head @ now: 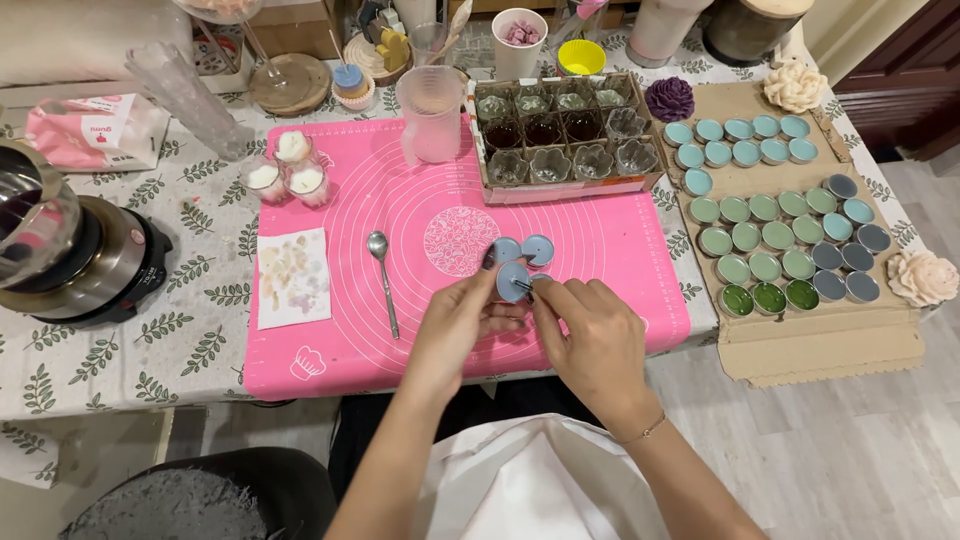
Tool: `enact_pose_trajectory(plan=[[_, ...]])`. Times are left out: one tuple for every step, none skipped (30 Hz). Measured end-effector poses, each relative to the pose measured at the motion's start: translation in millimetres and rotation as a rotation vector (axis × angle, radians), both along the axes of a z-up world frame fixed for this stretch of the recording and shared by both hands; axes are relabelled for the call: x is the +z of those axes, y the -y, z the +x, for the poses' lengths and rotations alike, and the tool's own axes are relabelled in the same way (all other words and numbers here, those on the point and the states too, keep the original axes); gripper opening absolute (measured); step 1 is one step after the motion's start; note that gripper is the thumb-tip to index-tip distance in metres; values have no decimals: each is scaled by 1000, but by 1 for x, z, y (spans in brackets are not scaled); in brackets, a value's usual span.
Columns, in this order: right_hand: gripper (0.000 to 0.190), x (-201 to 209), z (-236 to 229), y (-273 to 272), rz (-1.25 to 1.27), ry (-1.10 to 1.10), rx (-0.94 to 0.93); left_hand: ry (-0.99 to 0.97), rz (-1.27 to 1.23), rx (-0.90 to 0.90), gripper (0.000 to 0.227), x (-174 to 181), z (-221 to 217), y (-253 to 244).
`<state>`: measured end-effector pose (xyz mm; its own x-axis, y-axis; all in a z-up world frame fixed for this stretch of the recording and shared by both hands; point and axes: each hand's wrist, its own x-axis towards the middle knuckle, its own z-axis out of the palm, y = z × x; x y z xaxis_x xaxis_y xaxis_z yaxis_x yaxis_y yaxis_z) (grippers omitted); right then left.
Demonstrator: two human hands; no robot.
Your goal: Assembling and preparing tea light candles by placing and adjusting wicks.
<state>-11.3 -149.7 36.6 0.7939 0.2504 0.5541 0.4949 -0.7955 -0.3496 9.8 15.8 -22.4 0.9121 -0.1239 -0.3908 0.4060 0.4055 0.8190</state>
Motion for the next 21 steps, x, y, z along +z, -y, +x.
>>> enact_pose_trajectory(plan=[[18, 1, -1, 1, 0, -2, -1, -2, 0, -1, 58, 0, -1, -1], [17, 2, -1, 1, 6, -9, -3, 62, -10, -41, 53, 0, -1, -3], [16, 3, -1, 1, 11, -17, -4, 126, -21, -80, 48, 0, -1, -4], [16, 2, 0, 2, 12, -15, -8, 128, -21, -84, 48, 13, -3, -3], [16, 1, 1, 3, 39, -12, -2, 167, -86, -83, 44, 26, -6, -2], [15, -1, 1, 4, 66, -11, 5, 205, -152, -83, 45, 38, -10, -1], [15, 0, 0, 4, 66, -10, 1, 205, -152, -86, 45, 42, -9, -2], [15, 1, 0, 4, 81, -28, 12, 162, -213, -87, 46, 45, -9, -4], [14, 2, -1, 4, 96, -46, 22, 118, -273, -86, 48, 48, -9, -5], [14, 3, -1, 4, 97, -49, 24, 115, -272, -84, 48, 42, -8, -6], [14, 3, -2, 4, 86, -49, 28, 133, -220, -73, 45, 36, -7, -7], [14, 5, 0, 3, 78, -45, 33, 153, -164, -61, 46, 31, -4, -9], [14, 5, 0, 1, 82, -44, 36, 154, -160, -58, 46, 26, -3, -11], [13, 6, 0, 1, 69, -44, 38, 152, -61, -76, 49, 20, -1, -10], [12, 7, 0, 2, 56, -43, 40, 150, 38, -93, 53, 15, 1, -9], [12, 6, 2, 3, 54, -42, 35, 151, 36, -98, 53, 16, 2, -7], [11, 5, 4, 5, 57, -39, 36, 169, 3, -79, 50, 18, 2, -5], [10, 4, 5, 6, 62, -40, 38, 184, -29, -59, 48, 19, 2, -4], [10, 2, 6, 8, 63, -42, 34, 181, -29, -63, 48, 27, 2, -3], [11, 1, 9, 9, 59, -50, 31, 190, -112, -53, 45, 35, 2, -3], [12, 0, 11, 9, 56, -57, 27, 198, -196, -44, 44, 43, 3, -2]])
